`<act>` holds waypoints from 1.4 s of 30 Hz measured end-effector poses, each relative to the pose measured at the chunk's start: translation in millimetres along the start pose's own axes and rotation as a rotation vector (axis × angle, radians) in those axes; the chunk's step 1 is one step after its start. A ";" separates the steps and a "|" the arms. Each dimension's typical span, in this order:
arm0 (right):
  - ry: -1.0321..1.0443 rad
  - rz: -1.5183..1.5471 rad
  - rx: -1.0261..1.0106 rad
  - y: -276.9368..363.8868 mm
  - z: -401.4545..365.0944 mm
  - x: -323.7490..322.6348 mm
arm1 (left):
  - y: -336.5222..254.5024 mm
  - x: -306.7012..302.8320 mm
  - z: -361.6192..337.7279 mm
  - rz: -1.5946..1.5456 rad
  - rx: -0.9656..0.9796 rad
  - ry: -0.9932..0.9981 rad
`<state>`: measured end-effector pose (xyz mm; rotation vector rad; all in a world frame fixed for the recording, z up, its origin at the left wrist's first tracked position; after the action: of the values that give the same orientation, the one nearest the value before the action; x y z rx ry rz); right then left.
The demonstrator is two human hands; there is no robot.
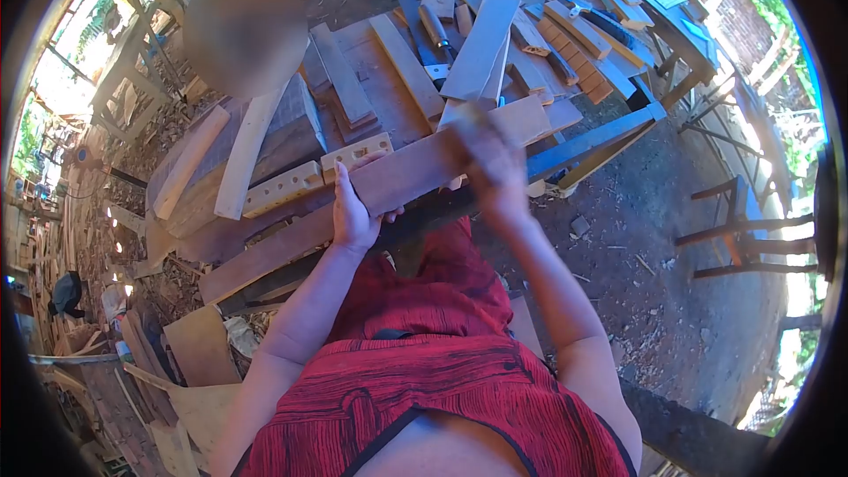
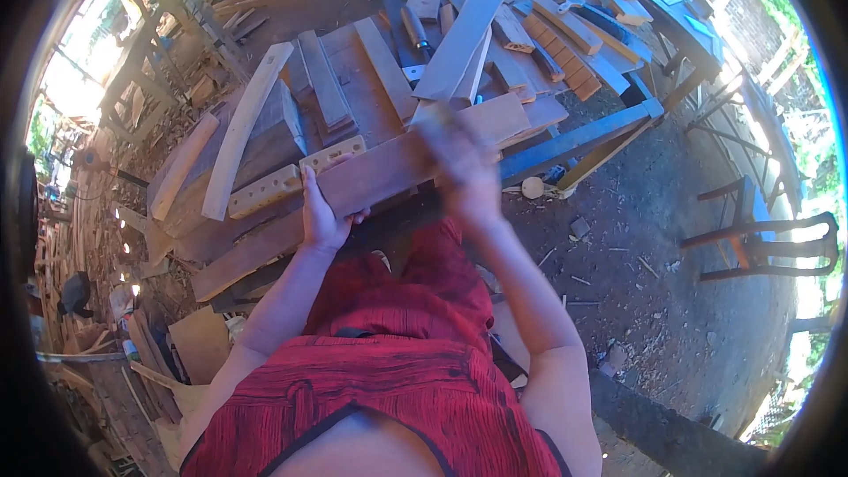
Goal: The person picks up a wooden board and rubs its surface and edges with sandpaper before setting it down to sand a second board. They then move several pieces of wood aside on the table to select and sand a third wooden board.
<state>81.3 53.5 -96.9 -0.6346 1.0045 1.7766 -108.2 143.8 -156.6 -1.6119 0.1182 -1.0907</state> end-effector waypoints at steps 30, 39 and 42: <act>0.187 0.116 -0.139 119.4 -15.2 41.0 | 7.6 -13.7 -3.0 -0.165 0.069 -0.364; -0.100 0.048 0.424 -115.7 -14.8 -15.7 | -1.7 5.7 -1.2 0.006 0.016 -0.044; -0.156 -0.147 0.545 -135.0 -24.5 -12.0 | -0.7 5.2 -1.3 0.014 0.014 -0.065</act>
<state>209.4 53.5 -147.7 -0.2162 1.2315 1.3174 -106.5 140.1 -153.0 -1.6295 0.0783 -1.0256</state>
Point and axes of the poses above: each hand's wrist, its own z-axis towards the middle knuckle, its own x-axis out of the palm, y = z × x, the point moved 9 cm from there along z, towards the middle knuckle, and after that the axes turned 13 degrees about y, right-handed, at the moved point
